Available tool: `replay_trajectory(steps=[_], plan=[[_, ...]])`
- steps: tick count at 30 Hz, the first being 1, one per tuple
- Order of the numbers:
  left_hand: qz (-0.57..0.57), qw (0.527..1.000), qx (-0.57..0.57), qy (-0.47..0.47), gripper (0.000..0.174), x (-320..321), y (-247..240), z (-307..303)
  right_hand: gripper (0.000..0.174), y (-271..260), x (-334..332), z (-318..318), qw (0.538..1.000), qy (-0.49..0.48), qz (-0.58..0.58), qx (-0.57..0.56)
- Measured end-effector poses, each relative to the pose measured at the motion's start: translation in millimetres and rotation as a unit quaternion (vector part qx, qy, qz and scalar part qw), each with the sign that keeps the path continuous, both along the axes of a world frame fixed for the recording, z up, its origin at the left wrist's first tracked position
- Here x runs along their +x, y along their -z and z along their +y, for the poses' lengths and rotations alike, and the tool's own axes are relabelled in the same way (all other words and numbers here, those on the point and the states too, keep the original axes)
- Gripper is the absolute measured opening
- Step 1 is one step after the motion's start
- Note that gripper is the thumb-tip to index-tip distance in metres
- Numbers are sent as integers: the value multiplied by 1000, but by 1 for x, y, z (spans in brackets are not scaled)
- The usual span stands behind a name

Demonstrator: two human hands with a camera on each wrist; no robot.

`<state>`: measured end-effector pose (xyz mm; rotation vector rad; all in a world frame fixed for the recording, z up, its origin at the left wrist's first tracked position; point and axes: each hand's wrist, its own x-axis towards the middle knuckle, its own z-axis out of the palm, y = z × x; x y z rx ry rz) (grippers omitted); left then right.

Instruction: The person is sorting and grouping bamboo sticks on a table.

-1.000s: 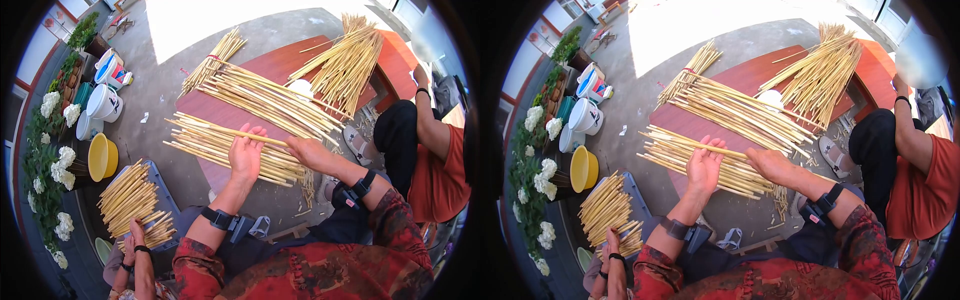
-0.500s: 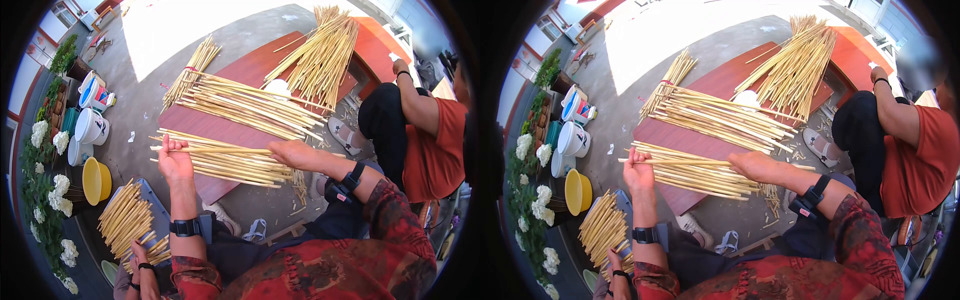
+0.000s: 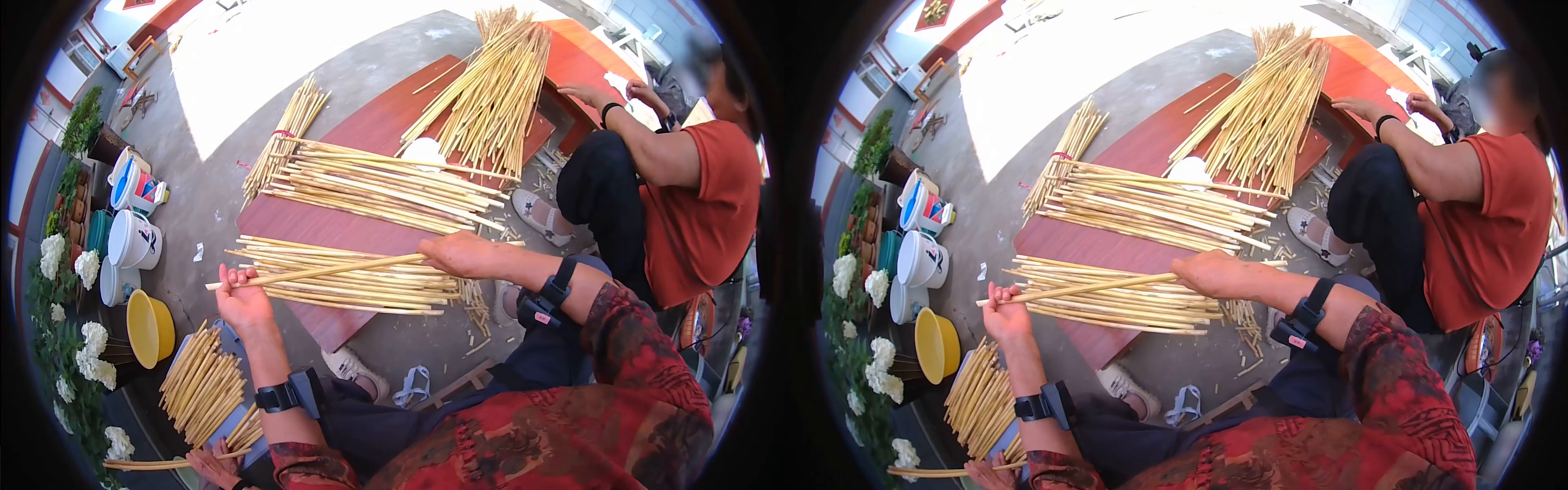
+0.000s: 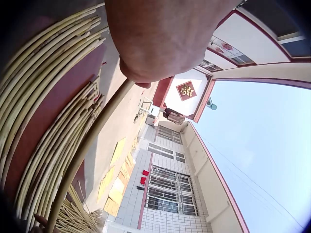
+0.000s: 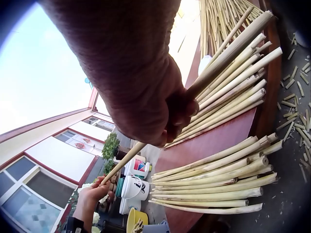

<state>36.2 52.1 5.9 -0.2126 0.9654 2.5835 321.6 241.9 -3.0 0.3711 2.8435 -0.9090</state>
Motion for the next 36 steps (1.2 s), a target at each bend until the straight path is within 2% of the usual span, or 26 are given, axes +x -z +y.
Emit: replay_trajectory(steps=[2,3,8,10,13,14,17,19,22,25,28,34,36], plan=[[14,997,20,72,47,18,1,13,18,-4,-5,-5,1000,-3,2,-11],[-6,996,27,82,28,31,-3,21,18,-5,-8,-8,1000,-2,0,-10],[-22,988,11,149,22,74,-3,41,18,-4,-22,-18,999,-3,26,-39],[8,971,36,237,20,91,-3,45,21,-5,-28,-24,998,-2,24,-55],[8,954,45,297,20,118,2,52,25,-9,-36,-31,986,0,33,-163],[9,944,44,327,20,124,1,54,25,-10,-38,-31,986,2,33,-163],[18,949,17,316,23,117,-2,57,25,-15,-42,-31,985,3,4,-175],[22,949,2,315,25,105,-2,56,24,-15,-42,-34,985,7,50,-166],[0,960,13,279,29,81,1,50,23,-12,-40,-33,990,-5,72,-123],[-35,979,-35,200,33,57,-3,40,22,-5,-33,-28,990,-15,96,-106],[-95,978,-41,182,33,59,-6,42,21,-7,-28,-26,995,-18,69,-76],[-66,987,-19,147,32,39,-4,39,20,2,-22,-22,992,-17,119,-37],[-76,985,-58,144,29,42,-7,41,21,7,-19,-22,995,-15,92,-38]])
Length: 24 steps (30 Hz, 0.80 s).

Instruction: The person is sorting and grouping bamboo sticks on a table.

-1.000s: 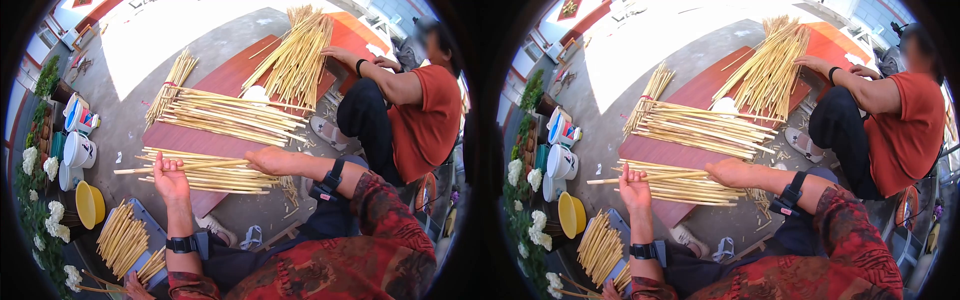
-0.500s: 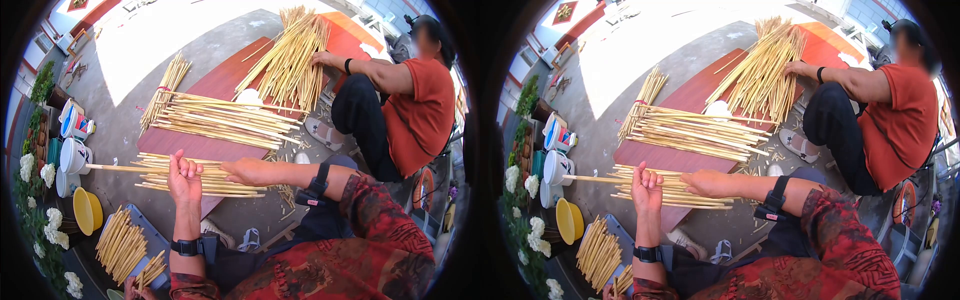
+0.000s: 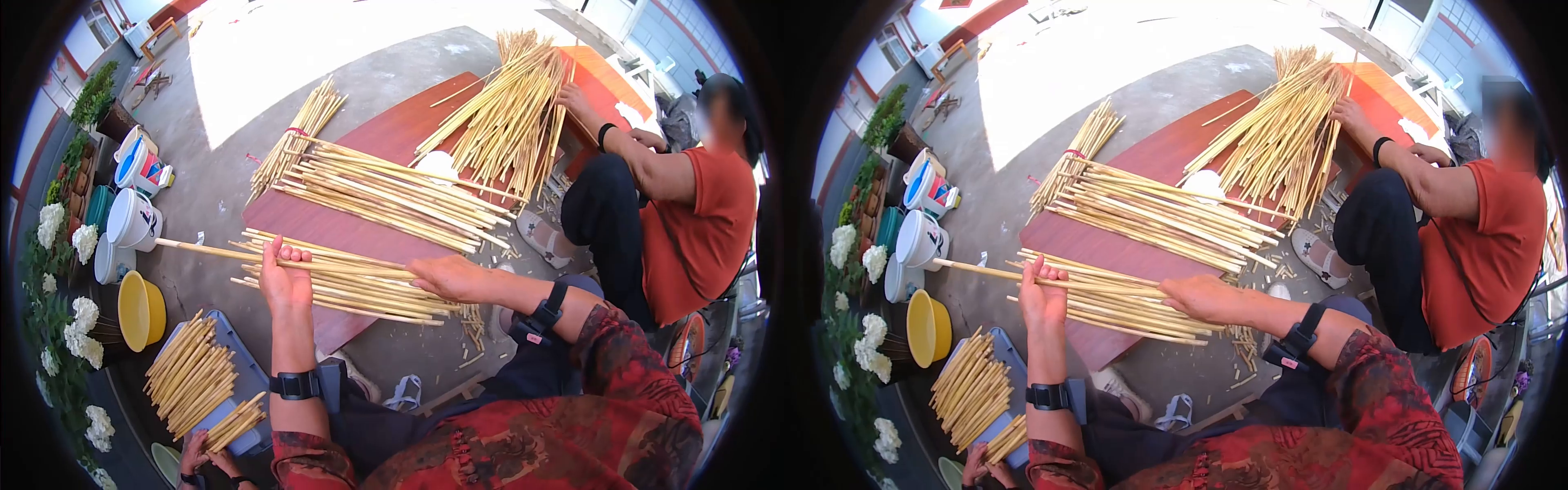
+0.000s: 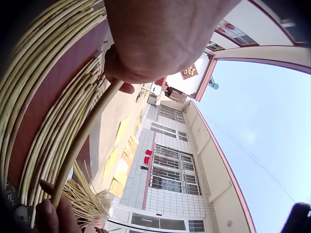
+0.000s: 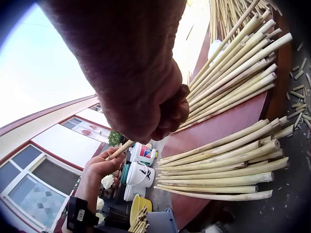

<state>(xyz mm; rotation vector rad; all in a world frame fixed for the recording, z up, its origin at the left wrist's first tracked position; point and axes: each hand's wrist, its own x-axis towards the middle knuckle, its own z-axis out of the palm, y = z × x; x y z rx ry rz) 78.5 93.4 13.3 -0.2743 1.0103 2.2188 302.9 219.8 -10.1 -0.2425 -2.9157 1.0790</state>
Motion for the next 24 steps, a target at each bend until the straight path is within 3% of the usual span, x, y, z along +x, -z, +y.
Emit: replay_trajectory(steps=[1,6,11,13,16,18,21,24], plan=[[0,999,27,-25,21,-7,8,-3,21,2,2,0,1000,8,-24,-1],[38,997,44,-59,17,-29,11,-14,23,-4,11,-2,997,32,-65,-36],[70,995,-19,63,21,14,16,0,27,-2,6,-7,991,42,-70,-104],[73,972,-75,209,24,29,11,3,28,-8,-2,-10,983,57,-108,-140],[116,954,-100,257,24,23,4,5,27,-2,-7,-8,990,83,-89,-69],[129,953,-104,253,26,15,5,2,27,-10,-6,-7,991,97,-75,-54],[112,981,-111,116,36,3,8,-5,27,-4,-6,0,988,140,-30,-55],[146,981,-110,68,37,-2,4,-11,26,1,-4,3,983,158,-57,-71]])
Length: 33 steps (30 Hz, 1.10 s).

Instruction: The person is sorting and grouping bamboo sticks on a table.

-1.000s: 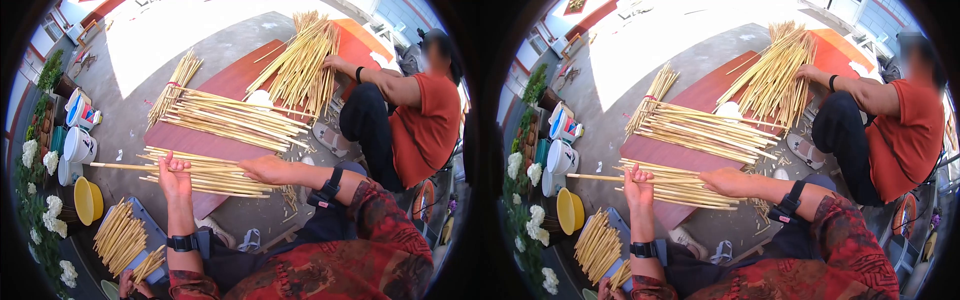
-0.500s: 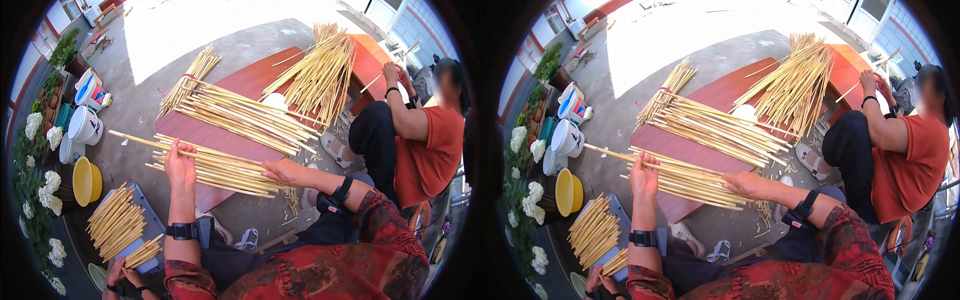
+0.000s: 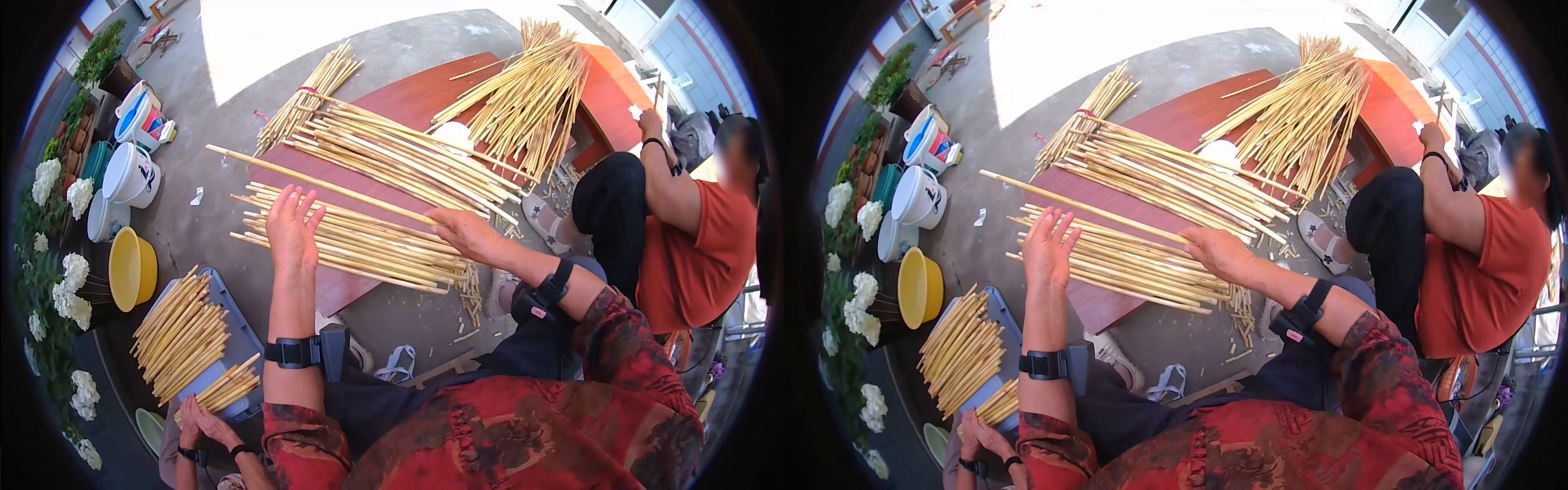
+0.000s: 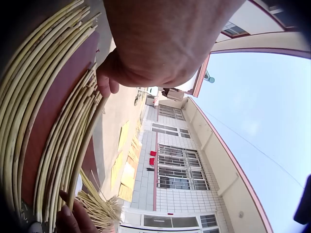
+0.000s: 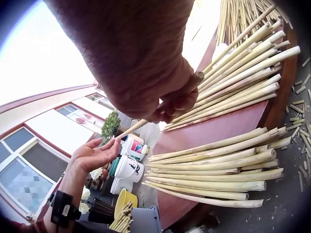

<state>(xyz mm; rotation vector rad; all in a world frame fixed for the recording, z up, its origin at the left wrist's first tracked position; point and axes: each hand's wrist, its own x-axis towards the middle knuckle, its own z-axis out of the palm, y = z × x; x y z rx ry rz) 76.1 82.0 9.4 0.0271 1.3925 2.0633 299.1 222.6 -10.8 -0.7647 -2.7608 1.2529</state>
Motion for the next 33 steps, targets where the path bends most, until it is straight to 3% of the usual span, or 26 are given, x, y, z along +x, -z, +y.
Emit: replay_trajectory(steps=[8,10,17,33], plan=[[-14,1000,15,14,30,-12,-6,-12,24,46,1,-5,999,-6,18,45],[-13,999,30,13,26,-13,-7,-16,24,59,7,-6,995,-26,-2,101],[-18,998,18,50,26,-10,-8,-17,24,70,12,3,996,-3,-21,85],[-39,992,81,-91,31,-57,-24,-48,23,83,17,-2,996,22,-27,88]])
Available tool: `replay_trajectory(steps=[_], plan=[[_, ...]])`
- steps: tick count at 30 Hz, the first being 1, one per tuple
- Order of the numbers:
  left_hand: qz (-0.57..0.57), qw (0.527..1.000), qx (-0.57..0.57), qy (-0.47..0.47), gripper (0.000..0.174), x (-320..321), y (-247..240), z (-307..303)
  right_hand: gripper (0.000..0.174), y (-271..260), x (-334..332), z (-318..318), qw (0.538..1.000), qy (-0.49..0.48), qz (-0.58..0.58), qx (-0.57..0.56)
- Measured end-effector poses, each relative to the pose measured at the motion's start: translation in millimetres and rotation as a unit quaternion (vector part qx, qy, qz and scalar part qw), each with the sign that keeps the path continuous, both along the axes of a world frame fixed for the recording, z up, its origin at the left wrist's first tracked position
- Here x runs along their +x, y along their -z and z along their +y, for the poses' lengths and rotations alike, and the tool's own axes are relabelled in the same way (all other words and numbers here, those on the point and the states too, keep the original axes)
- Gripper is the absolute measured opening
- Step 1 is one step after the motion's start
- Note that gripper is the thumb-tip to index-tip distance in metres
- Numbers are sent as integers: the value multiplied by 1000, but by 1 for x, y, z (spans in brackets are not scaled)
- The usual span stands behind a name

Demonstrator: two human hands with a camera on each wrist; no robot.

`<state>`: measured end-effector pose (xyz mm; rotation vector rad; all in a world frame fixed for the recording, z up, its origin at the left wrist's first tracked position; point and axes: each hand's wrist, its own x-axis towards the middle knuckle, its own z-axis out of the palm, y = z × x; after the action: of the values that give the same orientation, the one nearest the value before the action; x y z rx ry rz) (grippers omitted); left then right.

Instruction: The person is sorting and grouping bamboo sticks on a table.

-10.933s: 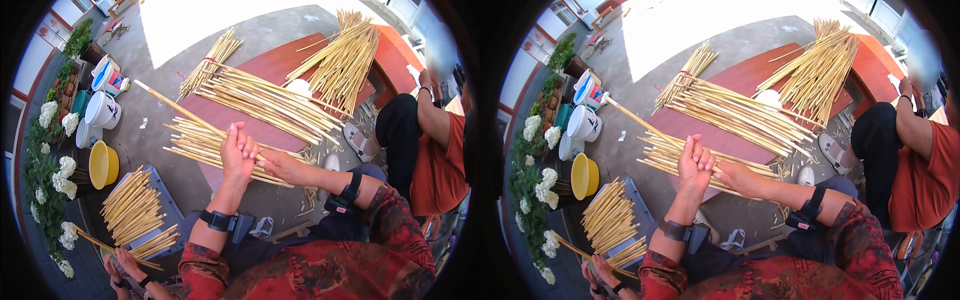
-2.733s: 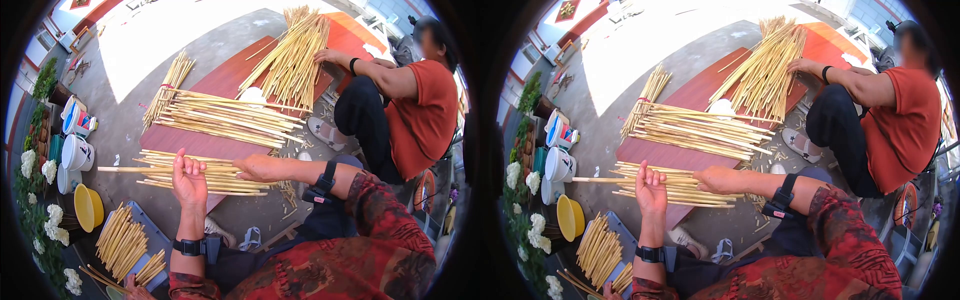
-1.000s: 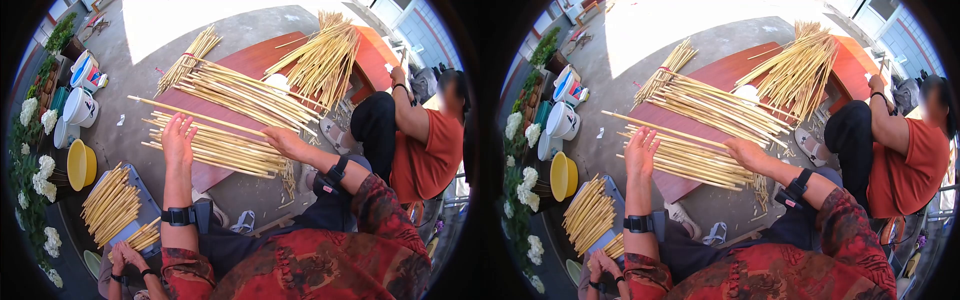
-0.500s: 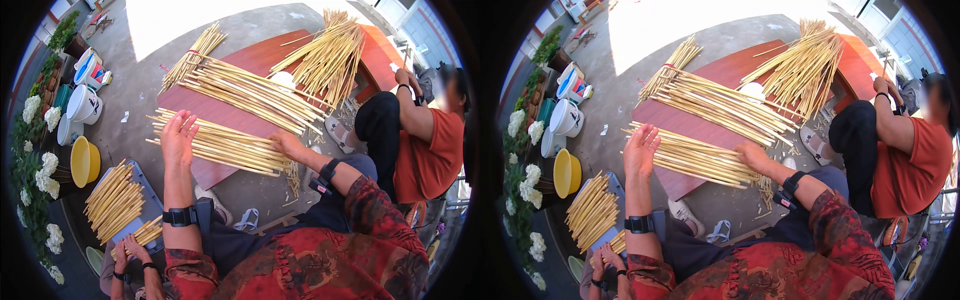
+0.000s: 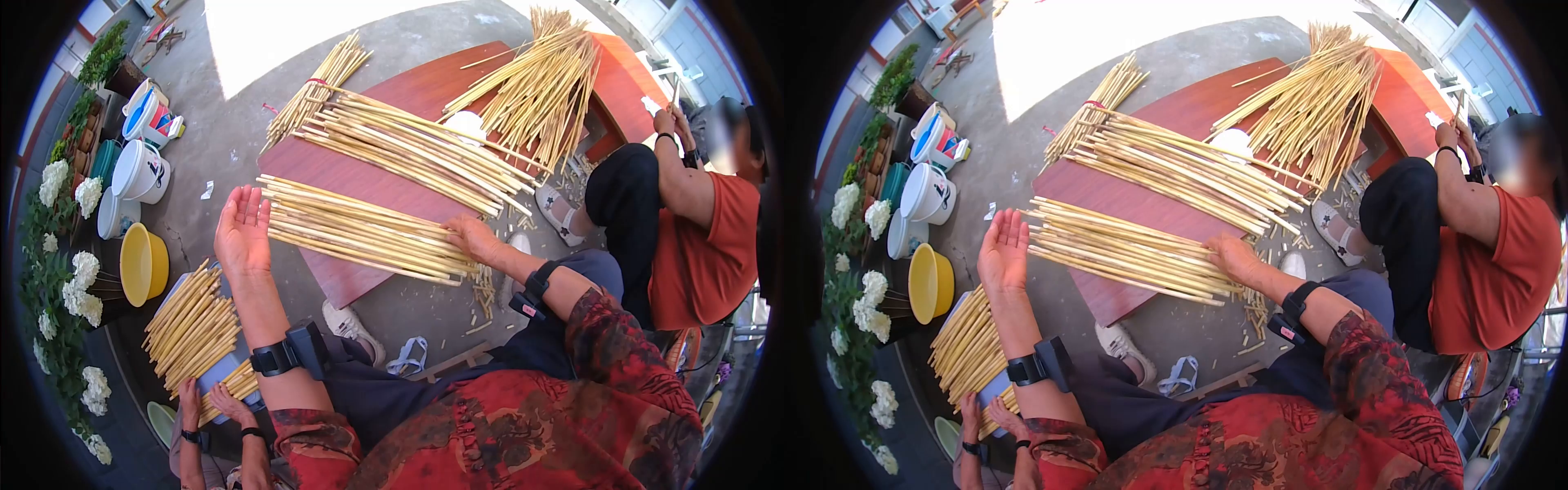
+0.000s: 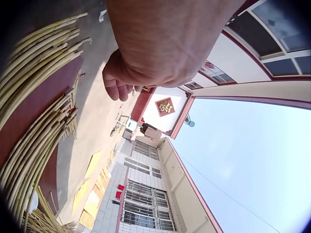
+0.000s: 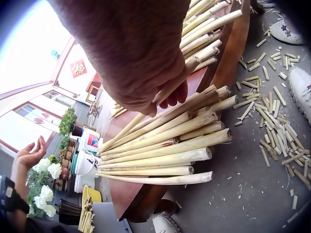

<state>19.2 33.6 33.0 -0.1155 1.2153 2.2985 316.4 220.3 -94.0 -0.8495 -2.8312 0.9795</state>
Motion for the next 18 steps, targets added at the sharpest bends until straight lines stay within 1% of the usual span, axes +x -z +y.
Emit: replay_trajectory(steps=[5,7,10,14,16,18], plan=[[16,999,-6,28,27,4,0,4,23,8,4,-5,998,-38,11,39],[20,999,-13,32,26,7,1,6,24,2,1,-7,997,-50,-36,54],[18,999,-4,45,26,8,1,8,24,-1,1,-9,994,-68,-47,67],[19,998,-10,59,26,10,1,11,26,-5,0,-8,994,-72,-57,57],[11,998,-10,63,26,11,5,13,26,-6,-1,-4,995,-75,-69,11],[9,997,-6,73,26,12,7,15,26,-10,1,-1,995,-69,-70,9]])
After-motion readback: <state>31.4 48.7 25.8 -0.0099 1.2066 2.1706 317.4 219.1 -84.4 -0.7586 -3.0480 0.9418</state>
